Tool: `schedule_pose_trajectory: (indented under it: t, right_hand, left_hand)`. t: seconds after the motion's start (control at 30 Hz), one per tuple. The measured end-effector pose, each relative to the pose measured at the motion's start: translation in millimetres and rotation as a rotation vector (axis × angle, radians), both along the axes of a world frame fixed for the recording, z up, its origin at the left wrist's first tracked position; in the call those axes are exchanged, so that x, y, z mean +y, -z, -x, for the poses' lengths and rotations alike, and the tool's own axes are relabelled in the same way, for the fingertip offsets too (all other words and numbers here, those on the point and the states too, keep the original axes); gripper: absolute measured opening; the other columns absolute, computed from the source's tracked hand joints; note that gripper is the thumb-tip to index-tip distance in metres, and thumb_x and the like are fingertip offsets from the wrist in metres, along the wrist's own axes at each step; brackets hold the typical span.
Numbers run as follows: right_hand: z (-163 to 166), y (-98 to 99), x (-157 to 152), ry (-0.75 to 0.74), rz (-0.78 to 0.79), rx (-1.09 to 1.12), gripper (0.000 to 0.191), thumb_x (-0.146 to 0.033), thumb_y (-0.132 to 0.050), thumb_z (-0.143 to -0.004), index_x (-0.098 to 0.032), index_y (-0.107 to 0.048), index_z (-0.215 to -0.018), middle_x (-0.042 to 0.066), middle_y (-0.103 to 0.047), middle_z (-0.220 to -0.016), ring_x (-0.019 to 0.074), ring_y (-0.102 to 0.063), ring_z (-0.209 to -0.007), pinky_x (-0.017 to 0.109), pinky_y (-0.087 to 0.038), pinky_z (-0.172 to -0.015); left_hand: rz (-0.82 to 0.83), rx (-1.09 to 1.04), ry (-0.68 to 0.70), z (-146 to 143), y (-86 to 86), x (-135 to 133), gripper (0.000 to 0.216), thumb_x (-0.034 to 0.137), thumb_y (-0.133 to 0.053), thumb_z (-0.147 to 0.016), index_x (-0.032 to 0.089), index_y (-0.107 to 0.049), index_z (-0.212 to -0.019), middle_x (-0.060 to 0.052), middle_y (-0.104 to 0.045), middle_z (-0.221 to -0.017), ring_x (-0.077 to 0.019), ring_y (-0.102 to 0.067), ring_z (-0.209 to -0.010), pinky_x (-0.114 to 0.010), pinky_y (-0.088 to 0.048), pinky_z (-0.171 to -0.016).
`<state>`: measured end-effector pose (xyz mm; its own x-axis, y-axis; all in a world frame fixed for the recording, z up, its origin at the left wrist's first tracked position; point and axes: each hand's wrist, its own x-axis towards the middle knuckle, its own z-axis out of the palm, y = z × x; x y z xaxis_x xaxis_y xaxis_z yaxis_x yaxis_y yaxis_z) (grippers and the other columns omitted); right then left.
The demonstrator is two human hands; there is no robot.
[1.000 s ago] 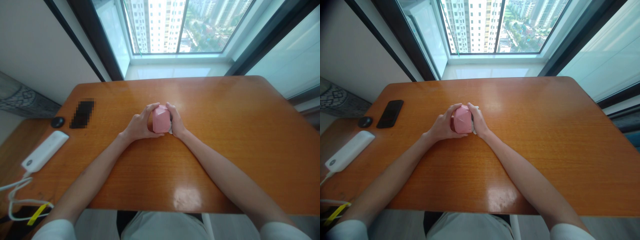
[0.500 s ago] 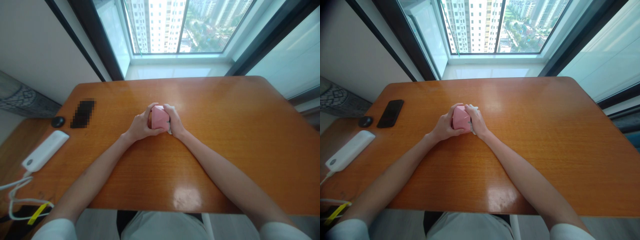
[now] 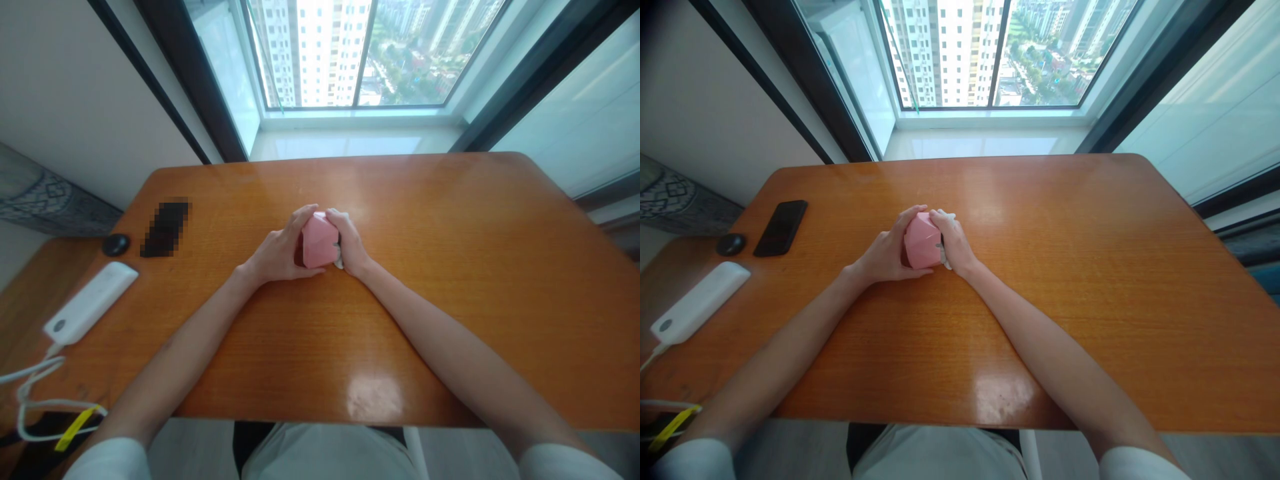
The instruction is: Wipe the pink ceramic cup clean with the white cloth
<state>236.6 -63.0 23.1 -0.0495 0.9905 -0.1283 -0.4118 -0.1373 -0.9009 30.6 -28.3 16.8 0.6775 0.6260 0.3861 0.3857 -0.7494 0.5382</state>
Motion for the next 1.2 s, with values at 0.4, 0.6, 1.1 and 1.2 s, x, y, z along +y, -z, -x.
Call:
schedule_pose_trajectory:
  t: [0.4, 0.6, 1.1, 1.2]
  right_hand:
    - [3.9, -6.9, 0.7, 0.067, -0.023, 0.025, 0.068, -0.091, -0.078, -0.082, -0.025, -0.063, -0.072, -0.002, -0.058, -0.065, 0.0142, -0.045, -0.059, 0.032, -0.035, -0.057]
    - [3.6, 4.6, -1.2, 0.078, -0.084, -0.058, 0.064, -0.088, -0.075, -0.088, -0.026, -0.066, -0.075, -0.002, -0.058, -0.071, 0.0165, -0.048, -0.065, 0.033, -0.039, -0.062]
    - [3.7, 4.6, -4.5, 0.032, -0.135, -0.064, 0.057, -0.082, -0.077, -0.091, -0.026, -0.072, -0.083, -0.001, -0.064, -0.078, 0.0176, -0.055, -0.071, 0.033, -0.045, -0.070]
    - [3.6, 2.5, -3.9, 0.019, -0.122, -0.039, 0.057, -0.082, -0.078, -0.090, -0.026, -0.072, -0.084, 0.000, -0.066, -0.079, 0.0177, -0.055, -0.072, 0.033, -0.046, -0.070]
  left_hand:
    - [0.079, -0.021, -0.140, -5.8, -6.8, -3.0, 0.132, 0.071, -0.104, -0.066, 0.027, -0.041, -0.173, -0.016, -0.075, -0.154, -0.0391, -0.085, -0.121, -0.045, -0.070, -0.098]
    - [0.187, -0.101, -0.124, -9.9, -7.9, -0.1, 0.115, 0.079, -0.096, -0.072, 0.025, -0.053, -0.163, -0.010, -0.085, -0.127, -0.0236, -0.081, -0.080, -0.034, -0.064, -0.074]
    - [0.205, -0.201, -0.081, -5.9, 5.6, 1.9, 0.113, 0.097, -0.075, -0.086, 0.030, -0.049, -0.173, -0.016, -0.072, -0.159, -0.0385, -0.080, -0.128, -0.047, -0.067, -0.104]
    - [0.093, -0.144, -0.003, 0.7, 5.1, 5.2, 0.136, 0.094, -0.090, -0.074, 0.036, -0.032, -0.182, -0.018, -0.055, -0.178, -0.0429, -0.075, -0.142, -0.049, -0.068, -0.106]
